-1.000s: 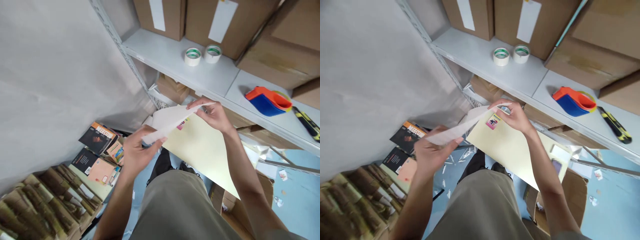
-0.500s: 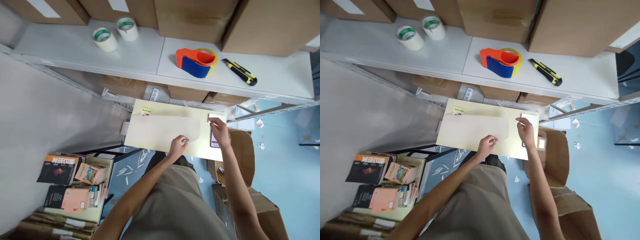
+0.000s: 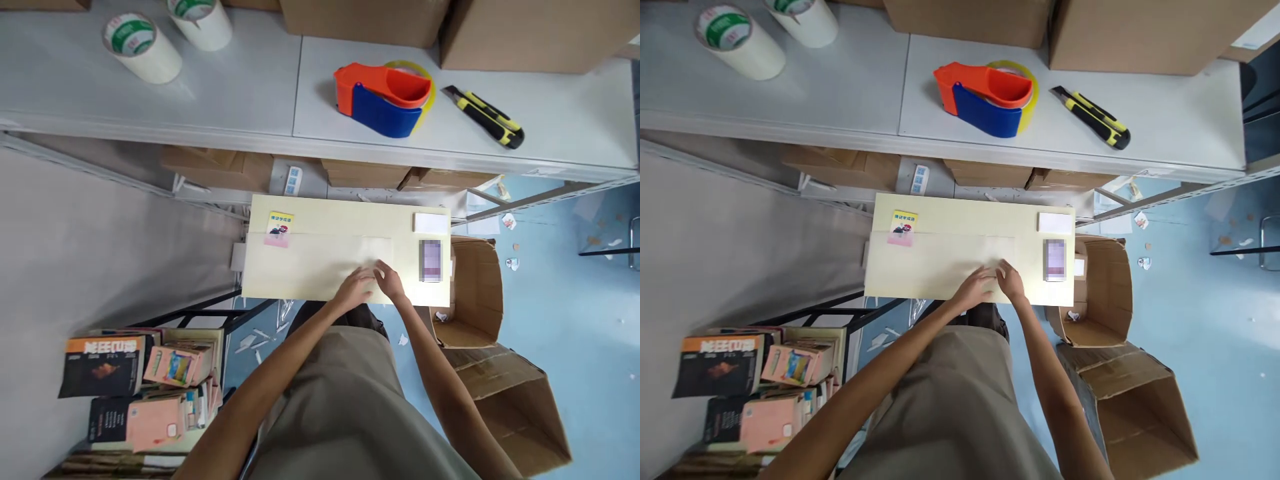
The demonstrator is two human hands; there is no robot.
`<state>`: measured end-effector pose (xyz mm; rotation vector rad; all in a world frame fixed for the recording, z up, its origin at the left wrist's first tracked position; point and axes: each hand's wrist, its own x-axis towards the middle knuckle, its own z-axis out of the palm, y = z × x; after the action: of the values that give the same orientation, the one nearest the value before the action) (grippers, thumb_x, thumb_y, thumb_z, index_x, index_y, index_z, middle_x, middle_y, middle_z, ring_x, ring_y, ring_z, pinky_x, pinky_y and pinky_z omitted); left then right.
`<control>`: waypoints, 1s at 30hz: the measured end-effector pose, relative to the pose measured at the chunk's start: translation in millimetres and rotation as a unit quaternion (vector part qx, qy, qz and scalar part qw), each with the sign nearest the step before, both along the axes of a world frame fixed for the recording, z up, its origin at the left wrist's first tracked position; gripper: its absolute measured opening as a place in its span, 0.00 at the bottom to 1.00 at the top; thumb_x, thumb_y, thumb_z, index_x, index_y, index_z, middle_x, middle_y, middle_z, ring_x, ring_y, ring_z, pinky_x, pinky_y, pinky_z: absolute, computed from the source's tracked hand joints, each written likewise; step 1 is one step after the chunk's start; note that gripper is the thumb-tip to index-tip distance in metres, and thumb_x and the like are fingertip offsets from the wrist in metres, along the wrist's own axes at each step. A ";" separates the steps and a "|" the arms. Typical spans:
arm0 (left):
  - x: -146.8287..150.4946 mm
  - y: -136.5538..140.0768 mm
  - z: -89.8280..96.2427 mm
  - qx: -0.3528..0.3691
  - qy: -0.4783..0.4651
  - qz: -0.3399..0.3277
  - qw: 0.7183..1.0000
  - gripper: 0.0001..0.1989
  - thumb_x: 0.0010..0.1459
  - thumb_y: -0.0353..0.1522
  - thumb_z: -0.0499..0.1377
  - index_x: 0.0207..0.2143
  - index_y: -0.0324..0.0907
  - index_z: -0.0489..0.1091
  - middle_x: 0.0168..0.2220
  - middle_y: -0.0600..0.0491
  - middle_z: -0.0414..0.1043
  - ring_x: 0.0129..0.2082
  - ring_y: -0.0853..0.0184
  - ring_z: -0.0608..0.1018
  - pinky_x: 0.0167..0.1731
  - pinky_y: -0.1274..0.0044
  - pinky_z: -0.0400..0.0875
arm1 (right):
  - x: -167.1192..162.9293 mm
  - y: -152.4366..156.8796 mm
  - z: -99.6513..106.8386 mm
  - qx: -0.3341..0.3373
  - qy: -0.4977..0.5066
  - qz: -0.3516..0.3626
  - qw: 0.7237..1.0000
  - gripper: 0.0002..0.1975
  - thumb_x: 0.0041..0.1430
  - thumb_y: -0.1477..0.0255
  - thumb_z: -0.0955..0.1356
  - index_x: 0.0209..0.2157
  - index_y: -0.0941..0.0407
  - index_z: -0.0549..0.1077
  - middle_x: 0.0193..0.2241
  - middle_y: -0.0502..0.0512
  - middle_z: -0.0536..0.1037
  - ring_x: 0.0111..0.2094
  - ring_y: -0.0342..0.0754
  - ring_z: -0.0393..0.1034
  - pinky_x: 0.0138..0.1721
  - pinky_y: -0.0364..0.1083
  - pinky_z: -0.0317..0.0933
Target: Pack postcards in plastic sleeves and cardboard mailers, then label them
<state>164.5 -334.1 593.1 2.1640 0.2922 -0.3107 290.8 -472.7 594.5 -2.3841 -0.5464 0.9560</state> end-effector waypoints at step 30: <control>-101.6 296.6 -32.2 0.121 0.018 0.280 0.952 0.30 0.66 0.30 0.60 0.69 0.33 0.63 0.65 0.30 0.71 0.69 0.44 0.72 0.70 0.56 0.66 | -143.4 292.0 -47.9 -0.002 0.283 -0.203 0.937 0.30 0.77 0.53 0.68 0.21 0.55 0.74 0.17 0.53 0.80 0.17 0.43 0.76 0.21 0.38 0.68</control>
<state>63.0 -37.5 560.9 2.2021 0.9835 0.0136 147.4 -180.7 546.6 -1.9663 0.1610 1.3560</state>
